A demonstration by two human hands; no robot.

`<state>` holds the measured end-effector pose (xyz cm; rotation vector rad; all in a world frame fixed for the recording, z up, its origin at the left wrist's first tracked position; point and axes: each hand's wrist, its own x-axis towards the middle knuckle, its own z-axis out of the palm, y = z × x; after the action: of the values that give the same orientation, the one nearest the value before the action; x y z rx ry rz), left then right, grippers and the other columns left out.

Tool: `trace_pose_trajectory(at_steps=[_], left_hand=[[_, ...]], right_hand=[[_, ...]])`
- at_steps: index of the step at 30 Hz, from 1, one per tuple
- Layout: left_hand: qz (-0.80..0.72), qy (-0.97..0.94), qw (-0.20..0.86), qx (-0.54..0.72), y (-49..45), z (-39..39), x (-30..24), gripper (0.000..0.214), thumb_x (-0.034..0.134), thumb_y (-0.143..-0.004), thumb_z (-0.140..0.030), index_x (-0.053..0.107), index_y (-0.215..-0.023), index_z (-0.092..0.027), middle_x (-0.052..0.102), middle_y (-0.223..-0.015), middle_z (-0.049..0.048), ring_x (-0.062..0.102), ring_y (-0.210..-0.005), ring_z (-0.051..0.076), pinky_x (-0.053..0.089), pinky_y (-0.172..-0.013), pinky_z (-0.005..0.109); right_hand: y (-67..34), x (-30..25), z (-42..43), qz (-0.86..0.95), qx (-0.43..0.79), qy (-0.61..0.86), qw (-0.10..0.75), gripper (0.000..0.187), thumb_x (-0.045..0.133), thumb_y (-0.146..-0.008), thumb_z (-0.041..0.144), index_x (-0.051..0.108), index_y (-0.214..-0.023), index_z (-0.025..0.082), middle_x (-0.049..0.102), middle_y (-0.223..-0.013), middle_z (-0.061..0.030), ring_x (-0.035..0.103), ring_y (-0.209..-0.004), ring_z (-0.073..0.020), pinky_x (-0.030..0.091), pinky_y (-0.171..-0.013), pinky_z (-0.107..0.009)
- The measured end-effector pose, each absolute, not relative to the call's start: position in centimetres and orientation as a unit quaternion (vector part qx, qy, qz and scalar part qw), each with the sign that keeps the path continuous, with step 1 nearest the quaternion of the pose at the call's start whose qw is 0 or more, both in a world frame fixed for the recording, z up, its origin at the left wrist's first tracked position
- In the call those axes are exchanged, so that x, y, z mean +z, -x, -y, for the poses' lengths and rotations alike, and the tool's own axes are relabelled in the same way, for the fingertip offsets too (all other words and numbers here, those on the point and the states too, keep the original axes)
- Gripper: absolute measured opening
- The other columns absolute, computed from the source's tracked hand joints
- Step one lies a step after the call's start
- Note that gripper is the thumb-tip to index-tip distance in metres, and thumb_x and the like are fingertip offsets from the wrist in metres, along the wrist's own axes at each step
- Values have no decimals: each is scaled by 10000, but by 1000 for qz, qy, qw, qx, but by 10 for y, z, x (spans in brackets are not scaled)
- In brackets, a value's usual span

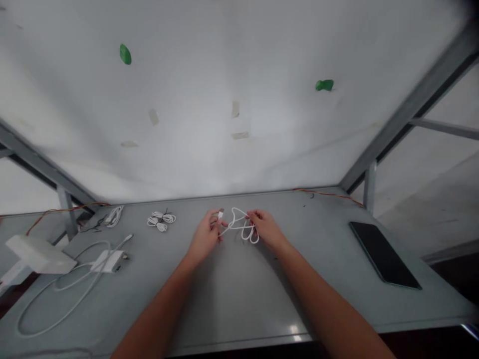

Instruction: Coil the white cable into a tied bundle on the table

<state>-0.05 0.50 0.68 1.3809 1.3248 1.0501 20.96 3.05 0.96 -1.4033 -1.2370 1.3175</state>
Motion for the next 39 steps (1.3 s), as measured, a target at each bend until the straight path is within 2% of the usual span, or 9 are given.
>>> trace_pose_trajectory(at_steps=[4, 9, 14, 18, 23, 27, 32, 36, 39], left_hand=[[-565, -546, 501, 364, 7, 0, 18, 474, 679, -857, -564, 720, -1084, -151, 619, -723, -13, 463, -494, 89, 341, -474, 224], [-535, -564, 527, 343, 8, 2, 23, 494, 710, -822, -581, 784, -1073, -162, 599, -654, -14, 466, -544, 117, 342, -532, 245], [-608, -577, 405, 365, 15, -9, 12, 377, 639, -855, -534, 758, -937, -186, 711, -817, 60, 625, -775, 231, 445, -653, 307], [-678, -540, 303, 396, 24, -11, 9, 362, 442, -981, -531, 659, -952, -243, 623, -722, 21, 601, -751, 237, 447, -662, 321], [-607, -563, 255, 500, 23, -7, 15, 415, 349, -1025, -609, 536, -936, -249, 613, -822, 21, 596, -779, 196, 487, -738, 316], [-516, -544, 410, 519, 18, -6, 21, 487, 551, -912, -700, 549, -1053, -234, 634, -851, 18, 621, -697, 171, 511, -623, 296], [-467, -441, 631, 435, 18, -2, 30, 541, 750, -802, -631, 615, -1121, -215, 681, -1012, 51, 567, -575, 94, 394, -454, 209], [-448, -414, 649, 455, 20, -2, 32, 533, 771, -790, -622, 705, -1088, -184, 689, -1092, 94, 568, -669, 96, 417, -523, 205], [-467, -455, 624, 430, 23, -3, 28, 530, 781, -767, -638, 746, -997, -162, 688, -987, 74, 501, -634, 86, 366, -519, 208]], right_hand=[[-211, 10, -31, 508, 499, 574, 405, 285, 549, -984, 318, 652, -757, 179, 541, -581, 25, 466, -434, -96, 368, -416, -220], [-206, 10, -27, 527, 514, 558, 384, 277, 610, -957, 383, 650, -770, 182, 542, -574, 38, 456, -426, -88, 374, -422, -211], [-205, 15, -24, 521, 542, 525, 398, 257, 579, -960, 411, 639, -857, 184, 526, -587, 57, 447, -433, -88, 361, -417, -209], [-207, 17, -23, 481, 559, 529, 420, 259, 615, -932, 438, 612, -1028, 197, 541, -599, 74, 447, -435, -96, 343, -409, -209], [-207, 15, -24, 481, 595, 504, 400, 281, 639, -898, 456, 631, -874, 176, 508, -582, 72, 401, -413, -80, 309, -391, -214], [-207, 12, -26, 466, 595, 502, 421, 283, 652, -886, 472, 610, -890, 193, 517, -578, 78, 413, -403, -83, 322, -388, -216], [-209, 11, -29, 468, 568, 519, 435, 260, 632, -898, 455, 605, -920, 197, 532, -581, 73, 440, -409, -90, 331, -388, -218], [-210, 12, -28, 470, 563, 528, 428, 257, 631, -903, 453, 612, -916, 197, 541, -592, 68, 450, -416, -93, 341, -404, -222], [-209, 13, -27, 480, 567, 519, 423, 267, 621, -909, 463, 614, -919, 196, 534, -583, 70, 440, -409, -96, 328, -405, -227]])
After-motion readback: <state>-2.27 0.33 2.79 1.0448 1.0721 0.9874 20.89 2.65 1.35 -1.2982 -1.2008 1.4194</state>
